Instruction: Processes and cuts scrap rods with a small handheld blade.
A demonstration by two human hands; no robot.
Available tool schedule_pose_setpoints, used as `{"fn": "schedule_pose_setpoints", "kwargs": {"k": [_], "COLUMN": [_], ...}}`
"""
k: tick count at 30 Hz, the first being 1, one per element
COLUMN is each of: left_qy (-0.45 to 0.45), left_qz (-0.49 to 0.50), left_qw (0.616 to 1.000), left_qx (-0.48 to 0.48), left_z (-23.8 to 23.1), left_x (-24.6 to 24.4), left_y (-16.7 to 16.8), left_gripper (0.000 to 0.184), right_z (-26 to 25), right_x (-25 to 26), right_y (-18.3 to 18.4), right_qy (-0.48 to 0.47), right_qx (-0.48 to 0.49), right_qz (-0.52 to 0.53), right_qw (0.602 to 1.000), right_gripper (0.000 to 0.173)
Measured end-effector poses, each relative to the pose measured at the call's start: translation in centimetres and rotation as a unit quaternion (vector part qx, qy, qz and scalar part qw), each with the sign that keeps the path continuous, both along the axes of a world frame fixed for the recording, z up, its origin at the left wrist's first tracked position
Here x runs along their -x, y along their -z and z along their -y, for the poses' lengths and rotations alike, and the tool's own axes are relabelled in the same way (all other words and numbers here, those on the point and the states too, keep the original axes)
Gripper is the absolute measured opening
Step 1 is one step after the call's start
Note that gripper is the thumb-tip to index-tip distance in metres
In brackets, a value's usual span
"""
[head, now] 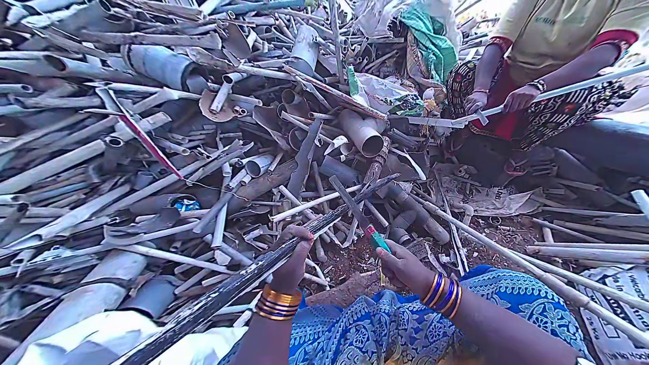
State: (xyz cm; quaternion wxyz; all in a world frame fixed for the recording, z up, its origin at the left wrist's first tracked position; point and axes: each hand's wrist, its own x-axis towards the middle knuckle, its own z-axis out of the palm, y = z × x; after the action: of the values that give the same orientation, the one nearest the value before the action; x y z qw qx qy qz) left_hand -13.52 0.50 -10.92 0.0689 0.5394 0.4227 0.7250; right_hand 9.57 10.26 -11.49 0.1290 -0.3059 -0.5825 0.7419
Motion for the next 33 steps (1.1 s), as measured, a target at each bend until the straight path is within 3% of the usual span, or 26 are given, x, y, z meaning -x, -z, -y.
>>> {"fn": "schedule_pose_setpoints", "kwargs": {"k": [2, 4, 7, 9, 11, 14, 17, 21, 23, 26, 28, 29, 31, 33], "left_qy": [-0.063, -0.086, -0.116, -0.125, -0.131, -0.143, -0.133, -0.111, -0.116, -0.137, -0.152, -0.158, -0.166, -0.174], "left_qz": [0.12, 0.254, 0.405, 0.465, 0.491, 0.497, 0.525, 0.544, 0.536, 0.523, 0.505, 0.492, 0.46, 0.44], "left_qw": [0.99, 0.962, 0.904, 0.872, 0.855, 0.849, 0.831, 0.823, 0.828, 0.834, 0.843, 0.85, 0.866, 0.875], "left_qx": [0.026, 0.052, 0.073, 0.091, 0.107, 0.11, 0.124, 0.123, 0.115, 0.11, 0.106, 0.104, 0.101, 0.099], "left_z": [-0.5, -0.8, -0.7, -0.9, -1.4, -1.7, -1.6, -1.5, -1.5, -1.8, -2.0, -2.1, -2.2, -2.0], "left_x": [-1.6, -3.0, -3.6, -3.6, -4.1, -4.3, -4.2, -4.0, -3.7, -3.5, -3.6, -3.7, -4.1, -4.4], "left_y": [-0.1, -1.0, -2.6, -3.2, -3.3, -3.6, -4.0, -4.1, -4.0, -3.6, -3.3, -3.1, -2.7, -2.5], "left_gripper": [0.02, 0.019, 0.019, 0.019, 0.021, 0.028, 0.026, 0.028, 0.028, 0.026, 0.026, 0.024, 0.02, 0.021], "right_z": [0.4, -1.3, -5.0, -4.9, -2.1, 0.7, -2.0, -2.6, -2.9, -3.1, -1.6, -0.4, 0.9, 0.3], "right_x": [0.4, 0.7, 0.7, 0.9, 1.3, 1.5, 0.7, 0.5, 0.3, 0.2, 0.5, 0.6, 0.9, 0.6], "right_y": [0.6, 1.2, 2.2, 2.2, 2.6, 4.3, 4.6, 5.7, 5.6, 4.6, 3.8, 3.9, 4.8, 5.6], "right_qy": [-0.03, 0.002, 0.098, 0.1, 0.048, 0.0, -0.028, 0.051, 0.04, -0.026, -0.036, -0.003, 0.073, 0.107], "right_qx": [-0.154, -0.284, -0.293, -0.307, -0.387, -0.549, -0.57, -0.627, -0.625, -0.575, -0.571, -0.607, -0.697, -0.732], "right_qz": [0.06, 0.175, 0.331, 0.379, 0.347, 0.25, 0.28, 0.232, 0.244, 0.276, 0.242, 0.183, 0.046, 0.007], "right_qw": [0.986, 0.943, 0.892, 0.868, 0.853, 0.798, 0.772, 0.742, 0.74, 0.77, 0.784, 0.773, 0.712, 0.673], "right_gripper": [0.027, 0.038, 0.05, 0.056, 0.06, 0.058, 0.06, 0.053, 0.054, 0.056, 0.053, 0.05, 0.044, 0.04]}}
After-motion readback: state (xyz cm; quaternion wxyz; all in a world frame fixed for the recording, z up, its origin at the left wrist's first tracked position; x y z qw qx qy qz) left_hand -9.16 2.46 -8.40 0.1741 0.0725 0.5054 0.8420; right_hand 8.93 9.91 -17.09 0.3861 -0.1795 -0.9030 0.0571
